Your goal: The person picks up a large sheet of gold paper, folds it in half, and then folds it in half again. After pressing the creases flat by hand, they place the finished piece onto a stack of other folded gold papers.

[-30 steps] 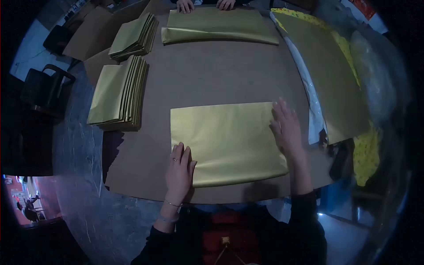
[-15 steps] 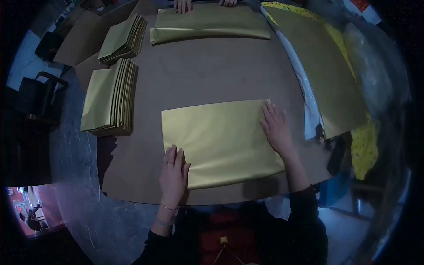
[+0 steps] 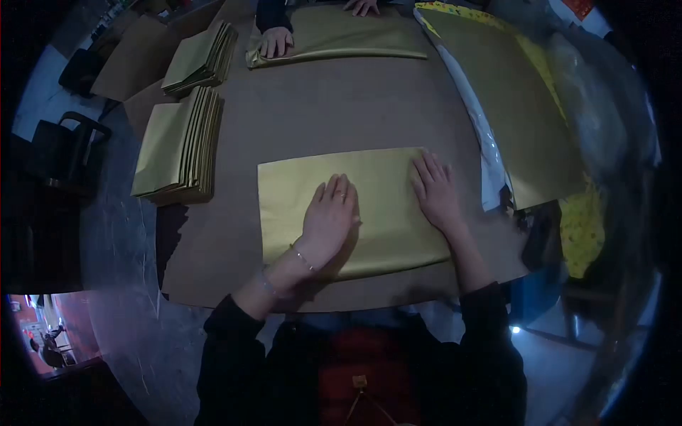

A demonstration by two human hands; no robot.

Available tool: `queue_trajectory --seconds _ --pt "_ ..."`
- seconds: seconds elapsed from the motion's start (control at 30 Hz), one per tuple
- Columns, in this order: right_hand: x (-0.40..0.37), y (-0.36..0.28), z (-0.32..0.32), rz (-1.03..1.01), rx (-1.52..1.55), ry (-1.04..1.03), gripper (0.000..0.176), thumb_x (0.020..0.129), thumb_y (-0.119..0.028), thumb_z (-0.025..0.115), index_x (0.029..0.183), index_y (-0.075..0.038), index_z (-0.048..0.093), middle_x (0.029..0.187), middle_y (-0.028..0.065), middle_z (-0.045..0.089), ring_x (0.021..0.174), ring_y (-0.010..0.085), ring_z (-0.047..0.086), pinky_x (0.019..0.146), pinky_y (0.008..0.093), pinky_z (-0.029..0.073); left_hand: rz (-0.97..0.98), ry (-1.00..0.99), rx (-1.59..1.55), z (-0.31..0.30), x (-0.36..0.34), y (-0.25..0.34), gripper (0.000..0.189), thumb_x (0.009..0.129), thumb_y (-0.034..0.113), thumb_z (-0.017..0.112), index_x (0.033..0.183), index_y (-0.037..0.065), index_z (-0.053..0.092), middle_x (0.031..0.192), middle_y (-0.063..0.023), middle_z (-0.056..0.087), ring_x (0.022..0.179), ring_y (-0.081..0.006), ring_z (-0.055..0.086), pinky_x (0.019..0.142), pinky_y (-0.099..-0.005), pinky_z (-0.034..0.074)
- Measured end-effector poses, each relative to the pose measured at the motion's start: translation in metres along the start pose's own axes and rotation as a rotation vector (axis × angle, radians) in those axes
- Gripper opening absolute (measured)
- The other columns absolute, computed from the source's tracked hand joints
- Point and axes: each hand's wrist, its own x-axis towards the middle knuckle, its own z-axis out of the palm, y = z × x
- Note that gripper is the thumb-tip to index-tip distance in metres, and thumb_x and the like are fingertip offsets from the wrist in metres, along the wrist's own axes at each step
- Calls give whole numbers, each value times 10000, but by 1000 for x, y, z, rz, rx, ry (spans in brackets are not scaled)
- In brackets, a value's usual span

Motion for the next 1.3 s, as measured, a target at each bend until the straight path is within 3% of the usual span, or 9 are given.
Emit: queue_trajectory --seconds 0.07,0.17,0.43,0.7,0.97,1.3 --pt "0 1 2 -2 -40 6 444 962 -331 396 1349 -117 437 1481 81 308 1368 272 285 1108 518 195 91 -4 -245 7 35 12 588 860 347 583 1301 -5 417 1370 -171 412 1305 -307 355 1071 -415 307" --pt "-1 1 2 -12 -44 26 445 964 -335 393 1353 -122 430 1484 78 305 1365 266 293 1112 510 190 124 143 -235 47 50 19 634 866 420 550 1311 -11 413 1403 -162 382 1316 -311 340 1069 -434 311" --pt "-1 -1 0 -3 -33 37 468 951 -328 432 1377 -137 402 1488 111 285 1352 272 314 1108 505 199 23 129 -295 54 44 23 572 941 414 423 1391 68 359 1452 -135 341 1344 -307 310 1097 -456 261" --pt "-1 3 3 41 17 11 591 956 -381 398 1422 -37 281 1497 121 270 1380 264 264 1124 481 169 3 126 -292 52 42 25 560 938 395 431 1392 74 365 1459 -118 340 1342 -307 313 1100 -453 257" --pt "-1 5 2 20 -64 -38 560 965 -375 374 1419 -54 307 1496 89 285 1381 254 262 1134 458 153 -42 136 -306 51 41 26 572 922 401 444 1366 45 394 1444 -139 353 1354 -307 293 1105 -470 239" --pt "1 6 1 12 -83 -42 530 975 -375 365 1409 -74 337 1479 85 315 1382 229 266 1128 466 168 -488 288 -184 48 7 -14 638 919 442 444 1384 14 358 1438 -203 332 1335 -355 303 1095 -461 247"
